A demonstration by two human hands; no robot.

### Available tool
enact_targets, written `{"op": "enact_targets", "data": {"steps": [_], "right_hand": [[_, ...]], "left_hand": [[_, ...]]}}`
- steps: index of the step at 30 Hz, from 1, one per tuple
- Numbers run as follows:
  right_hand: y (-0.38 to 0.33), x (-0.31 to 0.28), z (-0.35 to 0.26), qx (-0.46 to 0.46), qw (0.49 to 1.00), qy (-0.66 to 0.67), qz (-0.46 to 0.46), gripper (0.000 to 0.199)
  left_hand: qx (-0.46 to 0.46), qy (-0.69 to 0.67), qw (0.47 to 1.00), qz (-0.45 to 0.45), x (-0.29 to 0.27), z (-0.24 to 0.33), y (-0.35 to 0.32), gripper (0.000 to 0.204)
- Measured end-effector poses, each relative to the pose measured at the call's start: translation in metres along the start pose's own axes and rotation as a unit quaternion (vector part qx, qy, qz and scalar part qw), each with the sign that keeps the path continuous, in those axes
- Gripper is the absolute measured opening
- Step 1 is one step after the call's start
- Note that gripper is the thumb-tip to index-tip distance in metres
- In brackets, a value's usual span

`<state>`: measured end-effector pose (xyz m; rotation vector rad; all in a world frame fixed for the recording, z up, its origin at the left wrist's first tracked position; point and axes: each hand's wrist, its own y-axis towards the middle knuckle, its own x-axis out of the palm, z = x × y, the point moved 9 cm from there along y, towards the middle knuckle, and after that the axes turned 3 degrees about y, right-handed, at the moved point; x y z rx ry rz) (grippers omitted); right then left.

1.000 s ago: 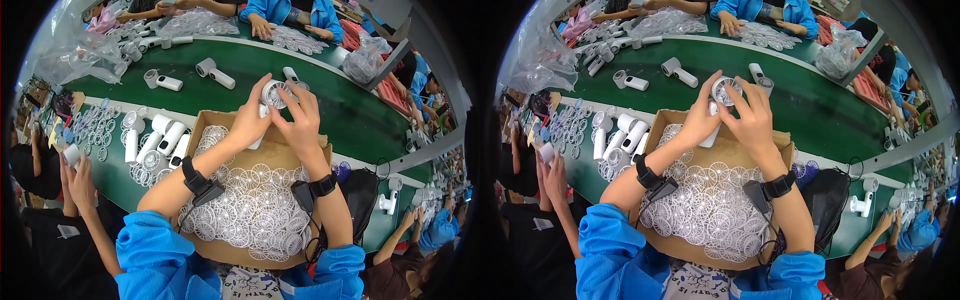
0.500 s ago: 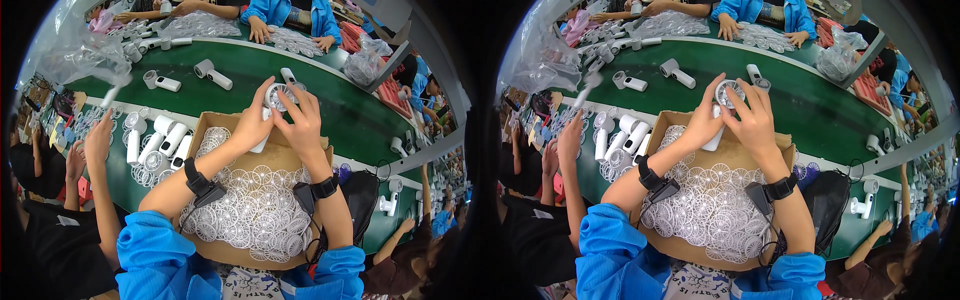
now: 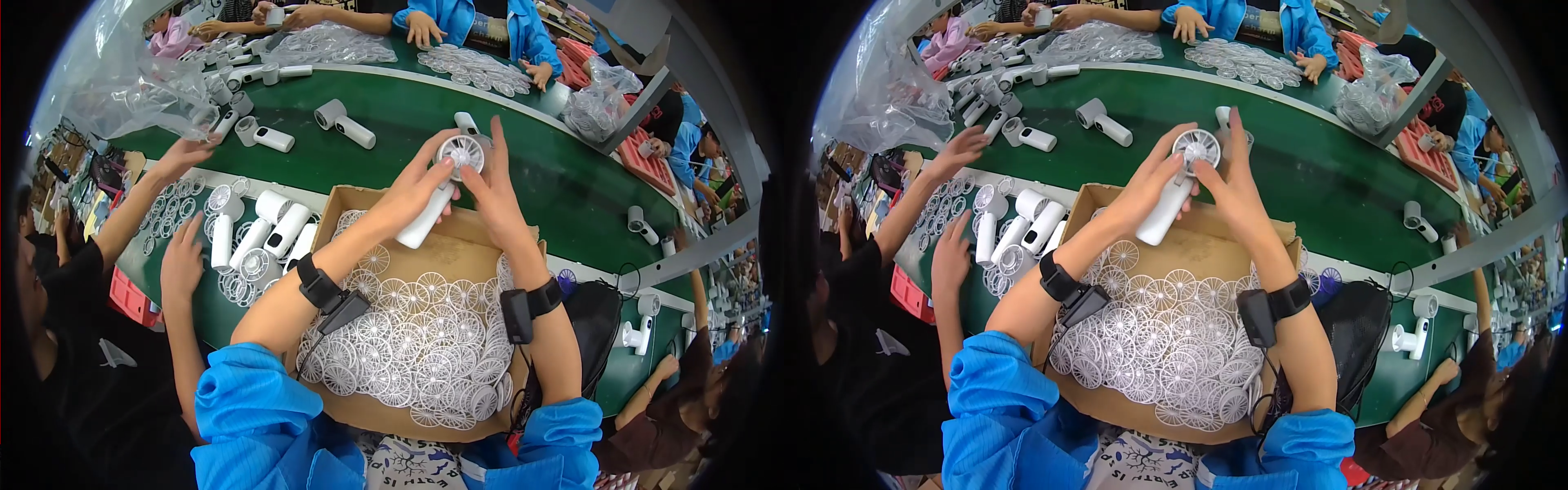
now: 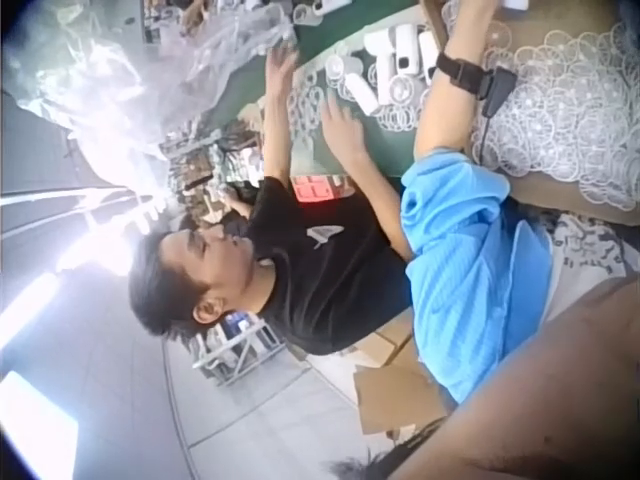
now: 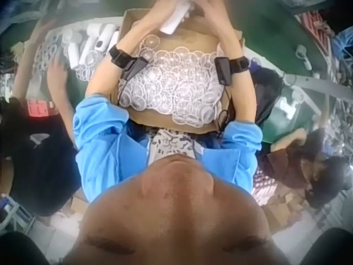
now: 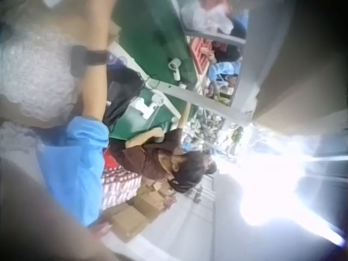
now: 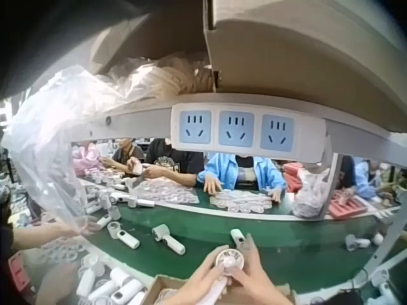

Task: The person picks up a fan body, retrieves a fan cover from a box, and presses the cover onto the front of the fan body by hand. This assembly process is repeated multiple times, with each finished fan being placed on the table.

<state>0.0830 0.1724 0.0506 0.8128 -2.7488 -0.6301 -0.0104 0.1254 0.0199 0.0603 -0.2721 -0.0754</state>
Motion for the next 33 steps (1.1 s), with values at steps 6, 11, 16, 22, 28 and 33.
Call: {"op": "enact_targets", "data": {"steps": [6,11,16,22,28,33], "right_hand": [[-0.006,-0.001,0.022,0.152,0.978,0.130,-0.051,0.035],[-0.015,-0.009,0.026,0.190,0.976,0.104,-0.026,0.032],[-0.005,-0.013,0.033,0.195,0.980,0.044,-0.021,0.040],[0.033,-0.223,0.031,0.092,0.934,-0.332,0.098,0.039],[-0.041,-0.455,0.043,0.227,0.631,-0.698,0.249,0.031],[-0.080,-0.541,0.058,0.129,0.582,-0.783,0.177,0.038]], "left_hand": [[0.042,0.134,0.990,0.031,0.006,0.008,-0.004,0.049],[0.014,0.186,0.982,0.010,0.017,0.006,-0.005,0.052],[-0.074,0.073,0.984,0.143,-0.026,-0.020,0.001,0.069],[0.015,0.234,0.951,0.203,-0.038,-0.005,0.006,0.059],[0.031,0.382,0.917,0.113,-0.032,-0.017,0.014,0.039],[0.005,0.431,0.897,0.098,-0.028,-0.009,0.013,0.031]]}}
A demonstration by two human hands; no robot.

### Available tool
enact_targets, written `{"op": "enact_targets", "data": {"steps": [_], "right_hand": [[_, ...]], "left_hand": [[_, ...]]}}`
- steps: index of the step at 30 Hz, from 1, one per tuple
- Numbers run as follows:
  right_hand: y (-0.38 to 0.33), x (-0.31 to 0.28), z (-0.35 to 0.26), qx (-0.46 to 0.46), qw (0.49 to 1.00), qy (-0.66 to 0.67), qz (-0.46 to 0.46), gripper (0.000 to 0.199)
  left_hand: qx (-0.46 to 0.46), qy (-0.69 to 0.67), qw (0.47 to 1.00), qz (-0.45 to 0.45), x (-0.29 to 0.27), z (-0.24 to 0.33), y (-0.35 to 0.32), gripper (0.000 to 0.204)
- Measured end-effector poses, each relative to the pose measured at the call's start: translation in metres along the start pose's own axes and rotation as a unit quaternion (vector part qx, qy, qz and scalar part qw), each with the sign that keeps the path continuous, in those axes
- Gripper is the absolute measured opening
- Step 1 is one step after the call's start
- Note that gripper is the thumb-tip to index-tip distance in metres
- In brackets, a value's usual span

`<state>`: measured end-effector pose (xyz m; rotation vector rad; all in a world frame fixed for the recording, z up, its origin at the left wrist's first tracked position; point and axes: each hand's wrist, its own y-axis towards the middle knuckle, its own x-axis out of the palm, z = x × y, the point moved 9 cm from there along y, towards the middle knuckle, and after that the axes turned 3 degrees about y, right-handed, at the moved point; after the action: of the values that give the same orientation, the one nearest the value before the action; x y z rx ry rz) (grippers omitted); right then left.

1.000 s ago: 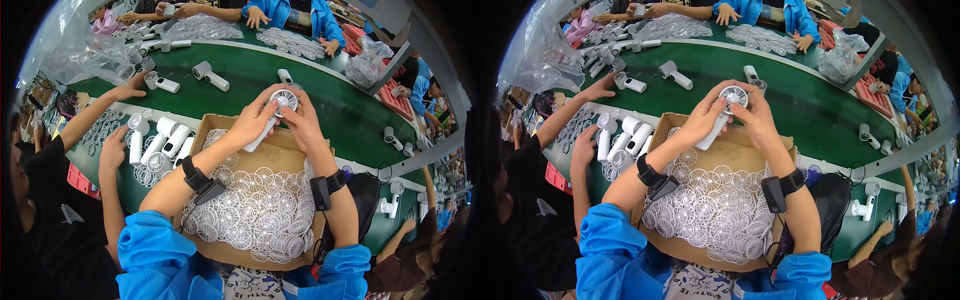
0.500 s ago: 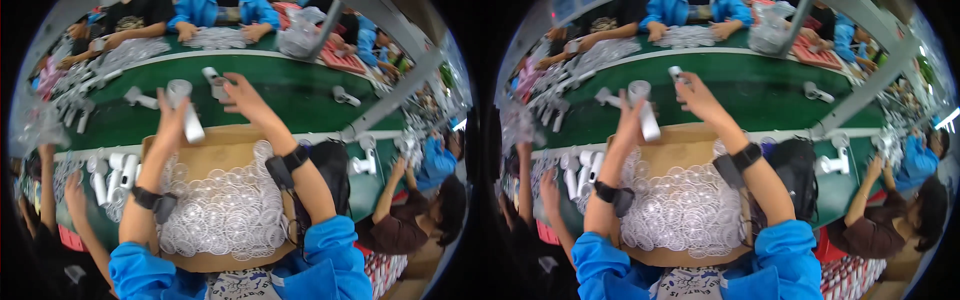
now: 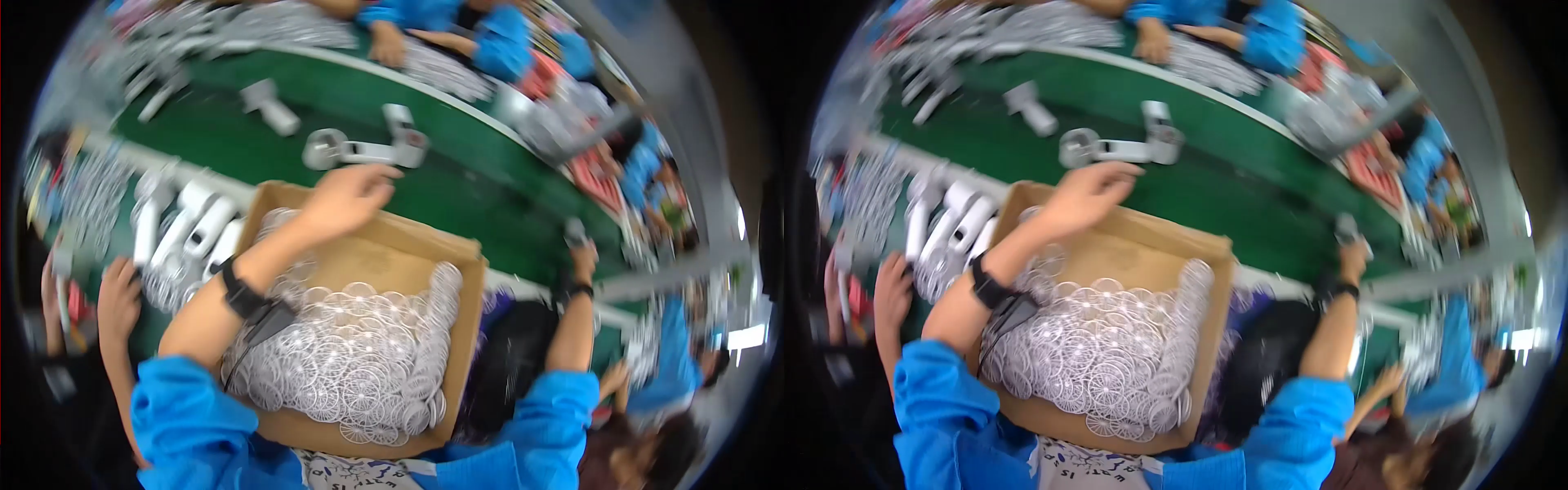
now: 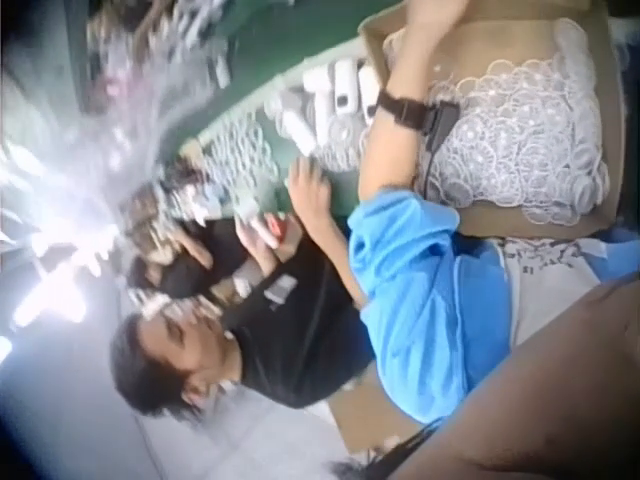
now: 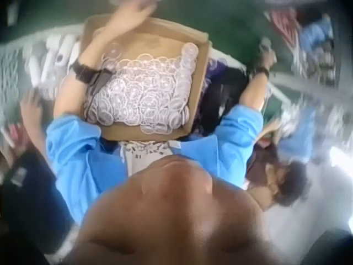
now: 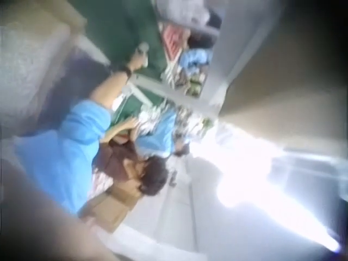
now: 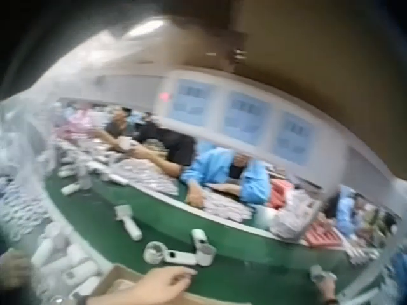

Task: The person picks up a fan body, retrieves a fan cover from a box, and presses the cover onto the front of the fan body by hand. This assembly process is repeated multiple times, with each finished fan being placed on the table.

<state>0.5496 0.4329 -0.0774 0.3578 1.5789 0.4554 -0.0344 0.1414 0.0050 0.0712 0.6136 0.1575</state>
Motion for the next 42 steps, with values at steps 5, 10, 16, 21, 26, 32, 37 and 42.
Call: {"op": "enact_targets", "data": {"steps": [5,10,16,21,26,32,37,42], "right_hand": [[0.026,0.033,0.027,-0.062,0.986,0.120,-0.098,0.057],[0.035,0.040,-0.028,-0.115,0.981,0.125,-0.099,0.059],[0.039,0.014,-0.107,-0.165,0.957,0.145,-0.191,0.053],[0.005,-0.142,-0.273,-0.141,0.810,0.531,-0.207,0.051],[-0.080,-0.244,-0.405,-0.183,0.597,0.683,-0.380,0.051],[-0.125,-0.260,-0.503,-0.229,0.681,0.655,-0.234,0.029],[-0.220,-0.270,-0.550,-0.539,0.681,0.492,-0.061,0.011],[-0.318,-0.256,-0.573,-0.651,0.628,0.388,-0.177,0.028]], "left_hand": [[0.102,0.044,0.993,0.036,0.008,0.010,-0.006,0.029],[0.062,0.031,0.997,0.022,0.005,0.000,-0.019,0.028],[0.073,0.025,0.997,0.025,0.005,0.012,-0.013,0.028],[0.159,0.029,0.986,0.042,0.011,0.024,-0.007,0.034],[0.332,-0.015,0.932,0.145,-0.008,0.062,-0.037,0.062],[0.192,-0.416,0.886,0.066,-0.007,0.055,-0.029,0.089],[0.107,-0.496,0.830,0.232,-0.058,-0.007,-0.013,0.084],[0.018,-0.513,0.824,0.240,-0.059,-0.018,-0.015,0.082]]}}
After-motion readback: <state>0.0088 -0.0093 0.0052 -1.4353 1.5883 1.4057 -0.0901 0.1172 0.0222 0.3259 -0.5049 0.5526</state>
